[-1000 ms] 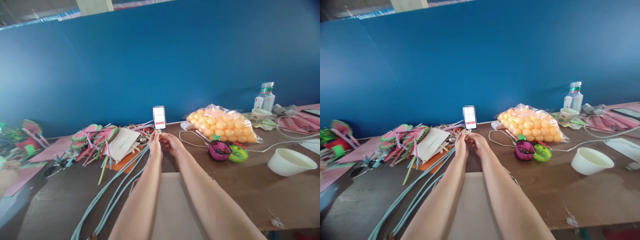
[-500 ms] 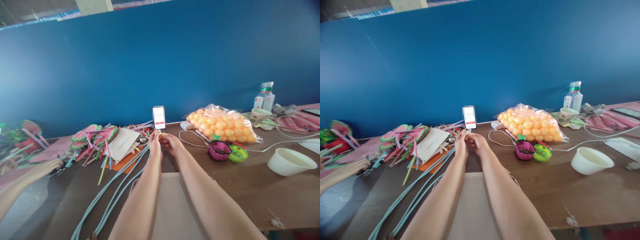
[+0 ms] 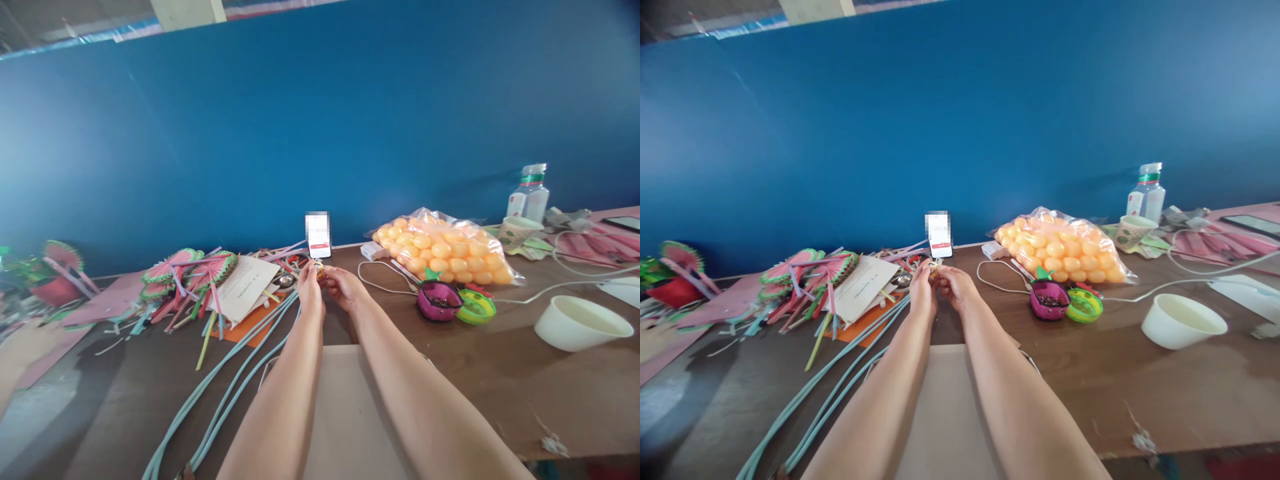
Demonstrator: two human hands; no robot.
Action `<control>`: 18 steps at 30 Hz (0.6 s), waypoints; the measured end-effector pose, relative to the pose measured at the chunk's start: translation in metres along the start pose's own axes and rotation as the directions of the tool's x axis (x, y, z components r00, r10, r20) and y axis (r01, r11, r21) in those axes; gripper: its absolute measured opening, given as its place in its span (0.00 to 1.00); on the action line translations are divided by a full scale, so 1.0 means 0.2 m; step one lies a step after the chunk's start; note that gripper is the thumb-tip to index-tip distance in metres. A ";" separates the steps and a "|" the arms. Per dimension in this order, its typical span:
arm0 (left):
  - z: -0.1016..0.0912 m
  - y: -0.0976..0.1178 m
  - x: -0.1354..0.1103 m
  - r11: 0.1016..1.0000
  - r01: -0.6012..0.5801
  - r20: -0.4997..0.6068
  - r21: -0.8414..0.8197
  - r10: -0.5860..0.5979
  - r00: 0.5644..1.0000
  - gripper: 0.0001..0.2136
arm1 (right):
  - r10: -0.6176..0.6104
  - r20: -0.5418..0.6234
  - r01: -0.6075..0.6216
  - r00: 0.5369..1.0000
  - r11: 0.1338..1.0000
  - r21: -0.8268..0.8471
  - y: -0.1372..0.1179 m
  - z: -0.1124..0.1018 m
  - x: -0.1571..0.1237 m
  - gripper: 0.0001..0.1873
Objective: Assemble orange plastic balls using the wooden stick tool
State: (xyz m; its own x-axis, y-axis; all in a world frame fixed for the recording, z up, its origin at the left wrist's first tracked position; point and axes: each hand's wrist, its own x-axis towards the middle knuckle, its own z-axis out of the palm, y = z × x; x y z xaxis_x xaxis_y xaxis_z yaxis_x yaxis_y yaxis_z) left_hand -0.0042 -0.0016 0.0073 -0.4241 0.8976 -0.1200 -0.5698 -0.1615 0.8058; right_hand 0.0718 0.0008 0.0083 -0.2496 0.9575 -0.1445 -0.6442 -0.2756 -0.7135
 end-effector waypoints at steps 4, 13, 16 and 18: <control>0.00 -0.01 0.01 1.000 0.007 0.007 0.007 -0.007 1.000 0.13 | -0.004 -0.013 0.004 1.000 1.000 -0.008 0.00 0.00 0.00 0.08; -0.01 -0.02 0.02 1.000 -0.023 0.022 0.021 0.023 1.000 0.12 | -0.020 -0.008 0.020 1.000 0.999 -0.029 0.00 0.00 0.00 0.08; -0.01 -0.02 0.02 0.999 -0.032 0.018 0.029 0.031 0.999 0.11 | -0.030 -0.014 0.029 0.999 0.999 -0.046 0.00 0.00 0.00 0.08; -0.01 -0.02 0.02 0.999 -0.037 0.010 0.032 0.036 0.999 0.10 | -0.036 -0.017 0.035 0.999 0.998 -0.058 0.00 0.00 0.00 0.08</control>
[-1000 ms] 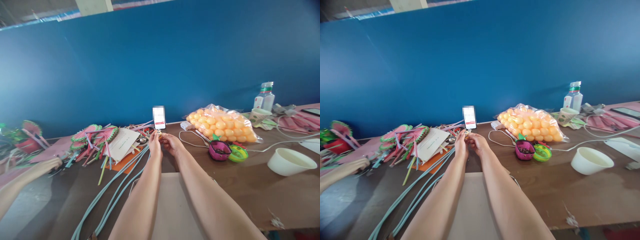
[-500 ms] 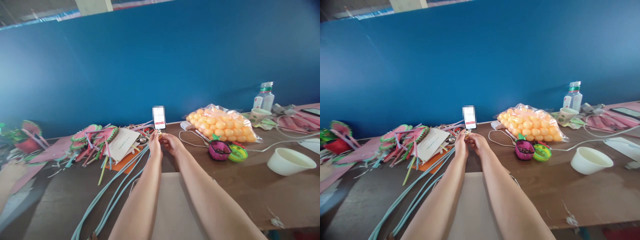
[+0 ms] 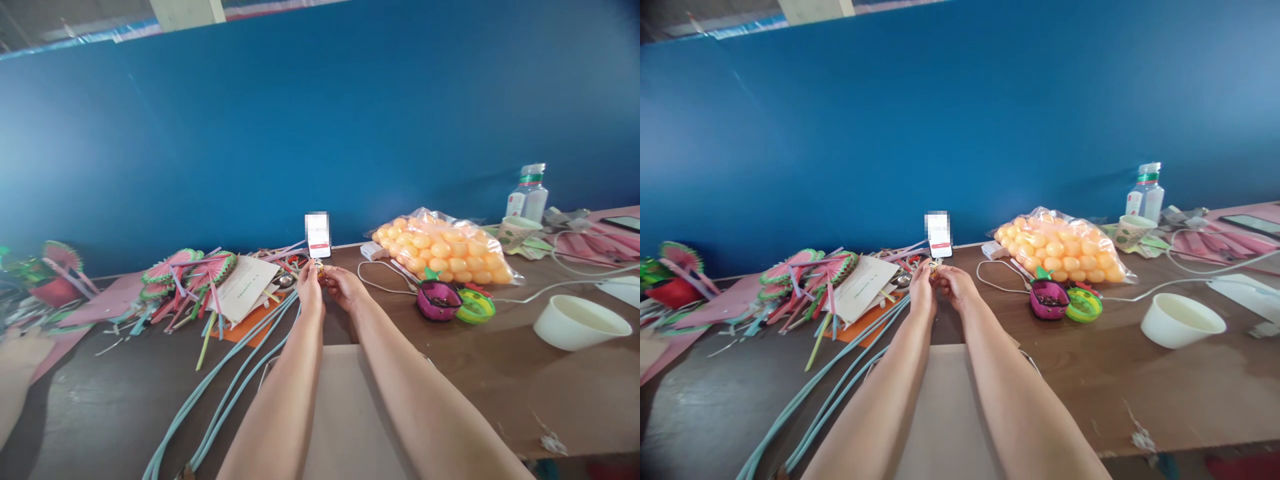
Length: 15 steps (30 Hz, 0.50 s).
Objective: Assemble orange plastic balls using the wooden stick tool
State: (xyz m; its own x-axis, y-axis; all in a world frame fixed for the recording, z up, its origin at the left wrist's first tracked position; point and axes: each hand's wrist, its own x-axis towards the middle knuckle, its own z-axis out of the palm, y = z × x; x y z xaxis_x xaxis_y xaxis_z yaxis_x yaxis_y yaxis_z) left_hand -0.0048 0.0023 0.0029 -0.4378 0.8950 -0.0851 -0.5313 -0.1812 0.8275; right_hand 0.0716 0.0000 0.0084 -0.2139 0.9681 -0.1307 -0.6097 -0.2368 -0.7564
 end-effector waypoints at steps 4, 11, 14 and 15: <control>0.00 0.00 0.00 1.000 -0.015 -0.009 0.011 0.015 1.000 0.09 | -0.006 -0.007 0.006 1.000 1.000 -0.018 0.00 0.00 -0.01 0.09; 0.00 0.01 -0.01 0.998 -0.038 -0.002 0.044 0.038 0.999 0.10 | -0.010 -0.011 0.009 1.000 0.999 -0.035 0.00 0.00 0.00 0.09; 0.00 0.00 0.00 0.998 -0.046 0.006 0.051 0.045 0.999 0.11 | -0.010 -0.008 0.010 1.000 0.999 -0.040 0.00 0.00 0.00 0.09; 0.00 0.00 0.00 0.998 -0.047 0.008 0.052 0.047 0.999 0.11 | -0.011 -0.007 0.011 1.000 0.999 -0.042 0.00 -0.01 0.00 0.09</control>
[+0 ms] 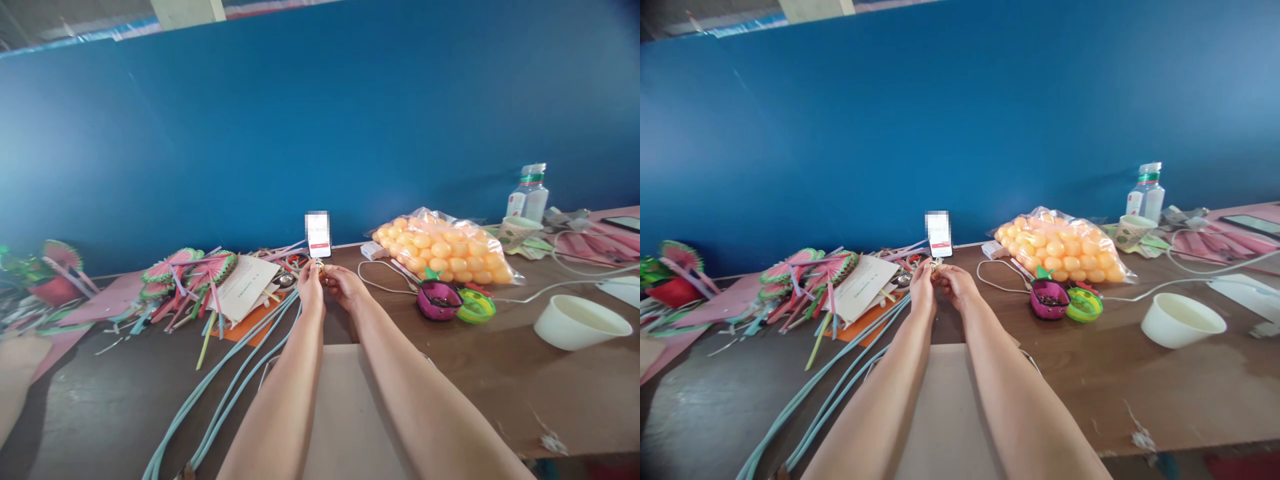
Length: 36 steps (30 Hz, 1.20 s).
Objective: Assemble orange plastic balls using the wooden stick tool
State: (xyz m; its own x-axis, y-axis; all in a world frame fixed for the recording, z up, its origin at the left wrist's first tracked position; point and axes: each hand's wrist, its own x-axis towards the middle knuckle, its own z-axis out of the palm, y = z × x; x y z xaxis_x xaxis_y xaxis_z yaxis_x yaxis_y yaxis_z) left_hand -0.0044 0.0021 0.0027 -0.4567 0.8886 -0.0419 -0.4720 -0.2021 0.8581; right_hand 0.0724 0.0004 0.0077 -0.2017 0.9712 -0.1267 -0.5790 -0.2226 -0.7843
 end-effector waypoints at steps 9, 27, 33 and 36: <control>0.01 0.02 -0.02 1.000 0.016 -0.013 0.005 -0.015 1.000 0.10 | 0.011 -0.001 -0.011 1.000 1.000 0.000 -0.02 0.00 -0.01 0.08; 0.01 0.02 -0.01 0.998 0.029 0.006 0.049 -0.030 1.000 0.14 | 0.015 -0.023 -0.014 1.000 1.000 0.026 -0.02 0.01 -0.02 0.08; -0.01 -0.01 0.00 0.997 0.012 0.011 0.077 -0.013 1.000 0.13 | -0.005 -0.013 0.005 1.000 1.000 0.016 -0.02 -0.01 -0.01 0.10; -0.01 -0.02 0.01 0.996 0.001 0.018 0.088 -0.003 1.000 0.12 | -0.002 0.003 0.002 1.000 1.000 0.014 -0.02 -0.01 -0.01 0.11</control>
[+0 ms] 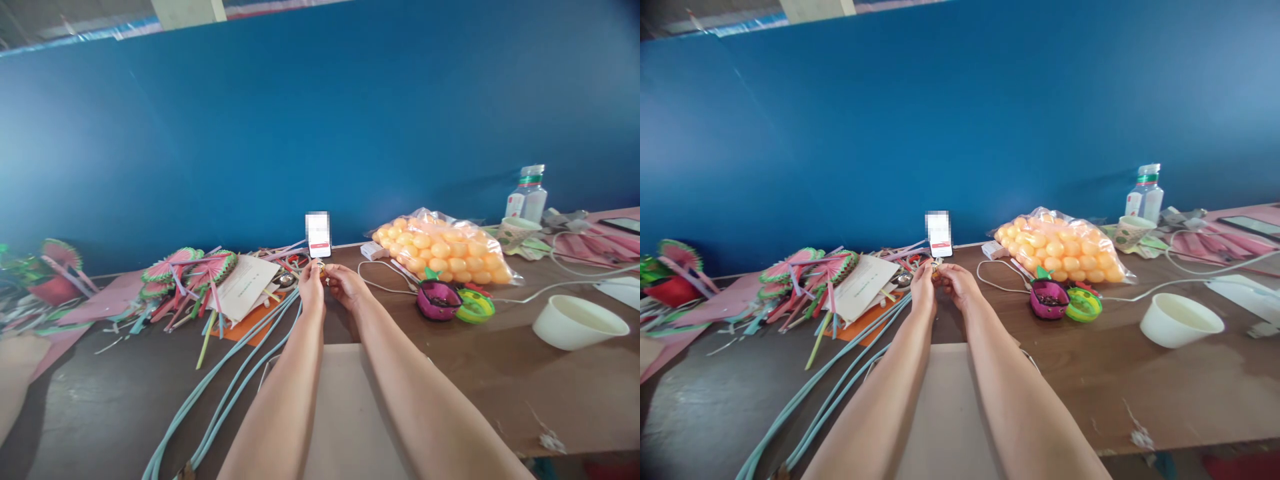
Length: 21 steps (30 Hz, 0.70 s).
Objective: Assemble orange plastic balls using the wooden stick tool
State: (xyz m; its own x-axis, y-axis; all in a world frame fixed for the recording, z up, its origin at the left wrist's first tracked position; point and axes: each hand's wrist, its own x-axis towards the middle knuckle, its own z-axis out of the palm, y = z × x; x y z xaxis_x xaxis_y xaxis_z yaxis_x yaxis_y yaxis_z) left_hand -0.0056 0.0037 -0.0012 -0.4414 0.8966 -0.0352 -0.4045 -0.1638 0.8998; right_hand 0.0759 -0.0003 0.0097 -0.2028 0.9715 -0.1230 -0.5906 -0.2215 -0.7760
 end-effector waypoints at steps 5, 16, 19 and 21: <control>0.00 0.01 -0.01 1.000 0.005 -0.001 0.013 -0.005 1.000 0.12 | 0.005 0.007 -0.005 1.000 1.000 0.011 0.00 0.00 0.00 0.10; 0.00 0.01 -0.01 1.000 0.014 -0.011 0.008 -0.014 1.000 0.12 | 0.020 0.002 -0.020 1.000 1.000 0.018 0.00 0.00 0.00 0.08; 0.01 0.01 -0.01 1.000 0.010 -0.011 -0.001 -0.010 1.000 0.11 | 0.020 -0.002 -0.020 1.000 1.000 0.019 0.00 0.00 0.01 0.08; 0.01 0.01 -0.01 1.000 0.011 -0.014 -0.006 -0.011 1.000 0.11 | 0.021 -0.003 -0.021 1.000 0.999 0.025 0.01 0.00 0.01 0.07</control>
State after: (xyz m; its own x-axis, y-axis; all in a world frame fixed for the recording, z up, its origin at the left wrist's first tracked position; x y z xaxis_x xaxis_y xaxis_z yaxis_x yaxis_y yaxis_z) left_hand -0.0049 0.0020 0.0020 -0.4481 0.8925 -0.0515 -0.4140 -0.1562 0.8968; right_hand 0.0743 0.0011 0.0088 -0.2128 0.9668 -0.1412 -0.6059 -0.2439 -0.7573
